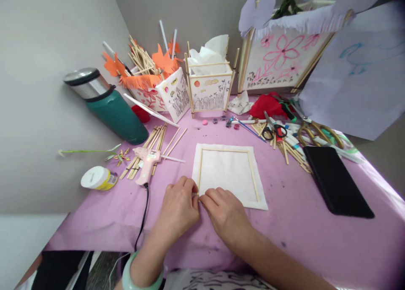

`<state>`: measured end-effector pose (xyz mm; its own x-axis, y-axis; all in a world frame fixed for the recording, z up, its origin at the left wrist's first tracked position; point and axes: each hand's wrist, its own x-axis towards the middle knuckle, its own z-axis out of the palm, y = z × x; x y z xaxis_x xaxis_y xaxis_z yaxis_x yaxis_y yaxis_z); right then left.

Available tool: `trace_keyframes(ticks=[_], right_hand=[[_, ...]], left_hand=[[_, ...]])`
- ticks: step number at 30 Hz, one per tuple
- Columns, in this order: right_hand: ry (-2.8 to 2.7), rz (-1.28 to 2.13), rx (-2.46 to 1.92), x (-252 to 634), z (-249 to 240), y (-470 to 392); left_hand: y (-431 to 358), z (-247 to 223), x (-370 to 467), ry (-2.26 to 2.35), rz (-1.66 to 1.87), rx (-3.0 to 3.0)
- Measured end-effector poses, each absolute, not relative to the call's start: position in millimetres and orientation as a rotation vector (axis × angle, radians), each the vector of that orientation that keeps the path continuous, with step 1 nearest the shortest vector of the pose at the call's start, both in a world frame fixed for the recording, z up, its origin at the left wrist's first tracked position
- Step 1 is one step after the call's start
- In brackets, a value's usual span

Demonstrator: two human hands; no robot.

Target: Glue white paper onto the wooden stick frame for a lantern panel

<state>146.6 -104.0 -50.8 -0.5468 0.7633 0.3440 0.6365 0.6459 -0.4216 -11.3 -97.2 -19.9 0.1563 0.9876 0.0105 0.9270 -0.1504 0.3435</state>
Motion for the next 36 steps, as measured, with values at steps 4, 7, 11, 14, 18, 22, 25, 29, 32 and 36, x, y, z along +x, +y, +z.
trace_keyframes(ticks=[4, 7, 11, 14, 18, 22, 25, 29, 32, 36], right_hand=[[-2.176, 0.54, -0.96, 166, -44, -102], [-2.094, 0.48, -0.978, 189, -40, -106], [-2.113, 0.25, -1.153, 215, -44, -118], [-2.144, 0.138, -1.226, 223, -48, -124], [-2.113, 0.164, -1.299, 224, -50, -124], [-2.028, 0.298, -1.353, 226, -51, -121], [-2.016, 0.351, -1.365, 227, -52, -120], [-2.0, 0.348, -1.364, 226, -53, -118], [-2.016, 0.363, -1.357, 228, -51, -118], [-2.017, 0.316, -1.299, 234, -43, -123]], left_hand=[[-104, -19, -26, 1.726, 0.709, 2.025], [-116, -16, -29, 1.764, 1.035, 1.954], [-133, -21, -11, 1.57, 1.028, 2.204], [-137, -31, 3, 1.542, 0.967, 2.37], [-133, -36, 12, 1.594, 0.828, 2.473], [-128, -32, 13, 1.6, 0.779, 2.502], [-126, -31, 13, 1.598, 0.769, 2.5], [-125, -34, 13, 1.591, 0.743, 2.5], [-124, -35, 13, 1.579, 0.74, 2.508], [-124, -29, 12, 1.537, 0.804, 2.512]])
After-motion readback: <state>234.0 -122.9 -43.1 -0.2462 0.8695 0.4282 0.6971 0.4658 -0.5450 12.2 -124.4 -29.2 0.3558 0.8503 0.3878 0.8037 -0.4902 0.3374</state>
